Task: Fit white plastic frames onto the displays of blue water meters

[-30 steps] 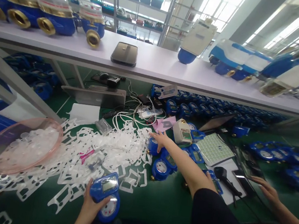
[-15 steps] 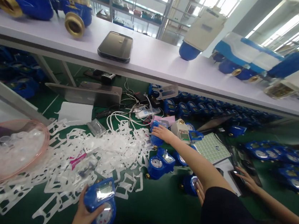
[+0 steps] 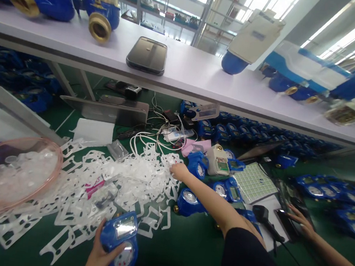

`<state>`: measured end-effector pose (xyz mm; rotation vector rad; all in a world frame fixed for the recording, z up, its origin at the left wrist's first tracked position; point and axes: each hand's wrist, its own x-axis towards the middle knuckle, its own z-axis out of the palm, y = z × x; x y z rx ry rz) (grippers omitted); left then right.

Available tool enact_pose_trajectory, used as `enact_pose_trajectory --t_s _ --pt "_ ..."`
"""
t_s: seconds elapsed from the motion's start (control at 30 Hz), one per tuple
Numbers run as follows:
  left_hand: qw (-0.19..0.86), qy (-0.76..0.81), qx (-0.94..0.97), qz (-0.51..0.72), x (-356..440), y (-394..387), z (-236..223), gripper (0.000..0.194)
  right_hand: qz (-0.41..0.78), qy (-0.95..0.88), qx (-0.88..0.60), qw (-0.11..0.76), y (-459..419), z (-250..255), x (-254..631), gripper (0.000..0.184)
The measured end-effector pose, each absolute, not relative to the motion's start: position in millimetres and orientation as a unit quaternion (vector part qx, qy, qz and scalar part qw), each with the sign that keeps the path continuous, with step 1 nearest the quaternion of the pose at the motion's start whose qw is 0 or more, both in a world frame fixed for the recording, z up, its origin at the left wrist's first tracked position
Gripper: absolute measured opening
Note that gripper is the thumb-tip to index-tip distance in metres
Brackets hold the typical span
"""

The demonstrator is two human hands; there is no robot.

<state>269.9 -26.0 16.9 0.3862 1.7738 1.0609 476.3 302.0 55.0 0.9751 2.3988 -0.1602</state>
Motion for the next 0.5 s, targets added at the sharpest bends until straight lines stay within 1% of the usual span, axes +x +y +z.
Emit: enact_pose_trajectory --t_s 0.1,0.17,0.27,0.37,0.43,0.5 --pt "0.497 0.733 0.163 0.435 271 -26 18 0.117 -0.042 0.884 0.386 0.261 298 42 470 0.033" --pt "0.498 0.729 0.157 0.443 272 -25 20 0.114 -0.039 0.881 0.395 0.258 300 35 468 0.035" --pt "0.5 0.727 0.15 0.446 273 -25 20 0.113 -0.059 0.884 0.385 0.259 305 30 470 0.032" --pt "0.508 0.723 0.148 0.443 272 -25 17 0.116 -0.099 0.888 0.373 0.251 312 33 476 0.03" --pt "0.51 0.72 0.149 0.446 272 -26 14 0.116 -0.128 0.886 0.382 0.23 318 39 481 0.023" --pt "0.509 0.721 0.155 0.445 271 -27 13 0.115 -0.158 0.88 0.404 0.191 323 48 485 0.015"
